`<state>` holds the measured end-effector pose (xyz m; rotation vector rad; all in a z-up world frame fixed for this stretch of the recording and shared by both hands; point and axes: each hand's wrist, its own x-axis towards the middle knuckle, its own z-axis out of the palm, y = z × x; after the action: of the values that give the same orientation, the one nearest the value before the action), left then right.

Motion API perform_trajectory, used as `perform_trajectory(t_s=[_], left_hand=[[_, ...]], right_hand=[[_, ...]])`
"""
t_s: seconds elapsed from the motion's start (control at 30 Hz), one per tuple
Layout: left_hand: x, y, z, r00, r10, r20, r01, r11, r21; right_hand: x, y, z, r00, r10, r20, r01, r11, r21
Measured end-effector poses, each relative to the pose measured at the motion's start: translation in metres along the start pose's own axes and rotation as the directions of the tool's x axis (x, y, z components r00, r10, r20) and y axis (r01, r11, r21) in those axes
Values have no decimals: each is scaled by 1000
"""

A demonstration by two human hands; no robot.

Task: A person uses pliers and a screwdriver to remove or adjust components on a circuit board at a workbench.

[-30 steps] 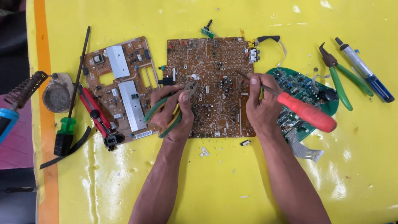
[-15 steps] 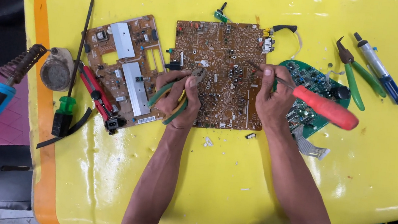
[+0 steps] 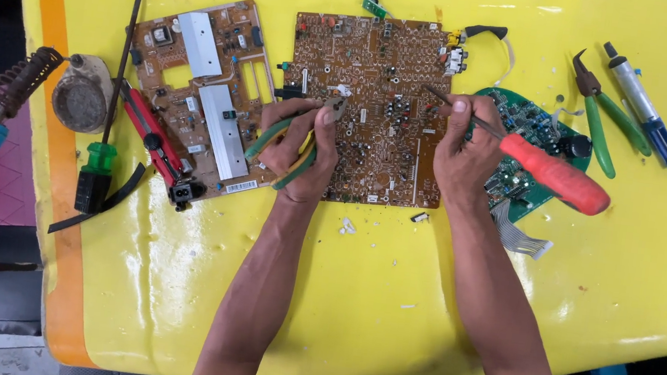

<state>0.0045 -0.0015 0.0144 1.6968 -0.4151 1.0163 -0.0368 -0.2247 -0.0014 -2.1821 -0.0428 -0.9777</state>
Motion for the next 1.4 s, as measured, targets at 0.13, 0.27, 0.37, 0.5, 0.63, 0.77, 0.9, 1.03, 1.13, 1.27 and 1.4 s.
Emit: perform_trajectory(t_s=[0.13, 0.27, 0.37, 0.5, 0.63, 0.77, 0.9, 1.03, 1.13, 1.27, 1.4], left_hand=[[-1, -1, 1, 1000, -5, 2, 5, 1000, -5], [-4, -4, 5, 1000, 3, -3, -3, 1000, -4], [-3, -4, 5, 1000, -15, -4, 15, 1000, -9], [-8, -4, 1, 1000, -2, -9, 2, 1000, 7], [-6, -6, 1, 1000, -27, 9, 27, 999, 18], [-6, -4, 0, 1000, -11, 3, 11, 1000, -11], [-7, -7, 0, 1000, -3, 9, 3, 1000, 18], [-8, -4, 2, 999, -51, 16, 51, 999, -16], [-7, 0, 0, 999, -44, 27, 43, 999, 8], [-5, 2, 3, 997, -72, 17, 73, 997, -10], [-10, -3, 4, 996, -82, 18, 83, 995, -57]], right_hand=[[6, -8, -4, 1000, -10, -20, 10, 1000, -8], [3, -5, -1, 999, -19, -26, 19, 1000, 7], [1, -3, 1, 999, -25, -25, 25, 1000, 12], [3, -3, 1, 998, -47, -40, 47, 999, -2], [1, 2, 2, 999, -34, -26, 35, 999, 33], [-2, -2, 5, 1000, 2, -8, -1, 997, 72], [1, -10, 1, 999, 38, 22, -40, 993, 110], [3, -7, 2, 997, 45, 57, -50, 995, 88], [-1, -8, 3, 997, 36, 72, -44, 994, 104], [3, -12, 3, 996, 38, 79, -45, 995, 94], [4, -14, 5, 997, 23, 76, -30, 995, 99]])
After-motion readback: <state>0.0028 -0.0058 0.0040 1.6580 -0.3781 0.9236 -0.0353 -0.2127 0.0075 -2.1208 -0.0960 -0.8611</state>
